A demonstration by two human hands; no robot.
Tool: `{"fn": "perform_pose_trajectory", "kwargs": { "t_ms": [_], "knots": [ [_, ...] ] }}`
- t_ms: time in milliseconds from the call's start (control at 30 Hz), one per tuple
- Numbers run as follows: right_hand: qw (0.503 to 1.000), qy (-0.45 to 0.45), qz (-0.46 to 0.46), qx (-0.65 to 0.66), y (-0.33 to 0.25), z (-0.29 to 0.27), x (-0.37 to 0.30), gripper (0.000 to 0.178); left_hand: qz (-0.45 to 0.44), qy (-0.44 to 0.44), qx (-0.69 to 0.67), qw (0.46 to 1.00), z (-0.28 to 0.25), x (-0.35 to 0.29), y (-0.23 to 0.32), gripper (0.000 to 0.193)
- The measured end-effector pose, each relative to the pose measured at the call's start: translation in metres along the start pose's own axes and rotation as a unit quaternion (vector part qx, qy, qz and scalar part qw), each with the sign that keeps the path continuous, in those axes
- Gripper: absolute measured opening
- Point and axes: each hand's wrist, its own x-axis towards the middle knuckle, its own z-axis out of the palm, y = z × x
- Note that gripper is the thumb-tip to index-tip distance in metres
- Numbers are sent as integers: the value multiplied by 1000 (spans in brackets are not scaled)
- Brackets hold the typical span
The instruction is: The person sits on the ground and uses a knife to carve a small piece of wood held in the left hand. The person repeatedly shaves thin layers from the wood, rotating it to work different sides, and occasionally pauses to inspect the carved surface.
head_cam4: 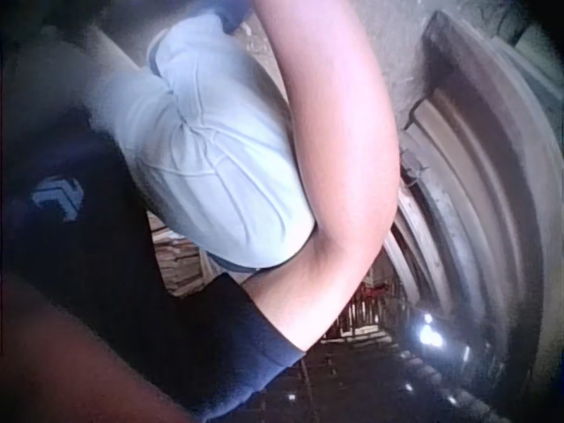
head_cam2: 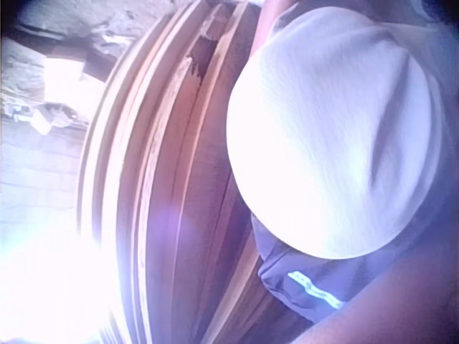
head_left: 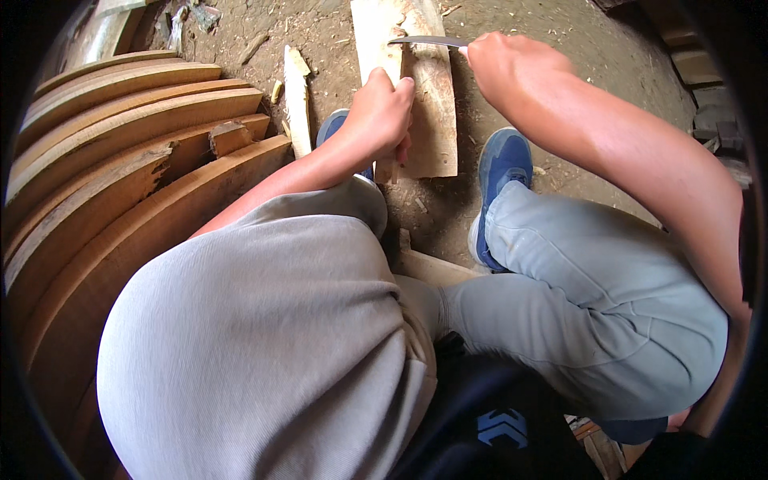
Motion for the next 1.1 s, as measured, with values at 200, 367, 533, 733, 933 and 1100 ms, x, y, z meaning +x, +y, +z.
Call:
{"fn": "perform_pose_trajectory", "kwargs": {
  "t_ms": [200, 367, 533, 733, 933, 1100],
  "knots": [
    [997, 23, -65, 32, 7, 1, -8, 26, -7, 27, -38, 999, 11, -3, 7, 28],
    [997, -57, -35, 29, -3, -10, 8, 41, 13, 23, -91, 996, 12, 2, 0, 40],
    [994, -76, -80, -17, 5, -1, 17, 52, 12, 16, -88, 996, 12, -1, 5, 45],
    [964, -191, 13, 184, 8, -26, 2, 57, 4, 9, -111, 994, 7, 1, -1, 38],
    [930, -216, 61, 291, 16, -19, 7, 49, -3, -8, -146, 989, 6, -2, 2, 34],
    [981, 97, -79, 148, 33, 4, 18, 58, 6, -12, -150, 989, -2, -3, -1, 32]
  ]
}}
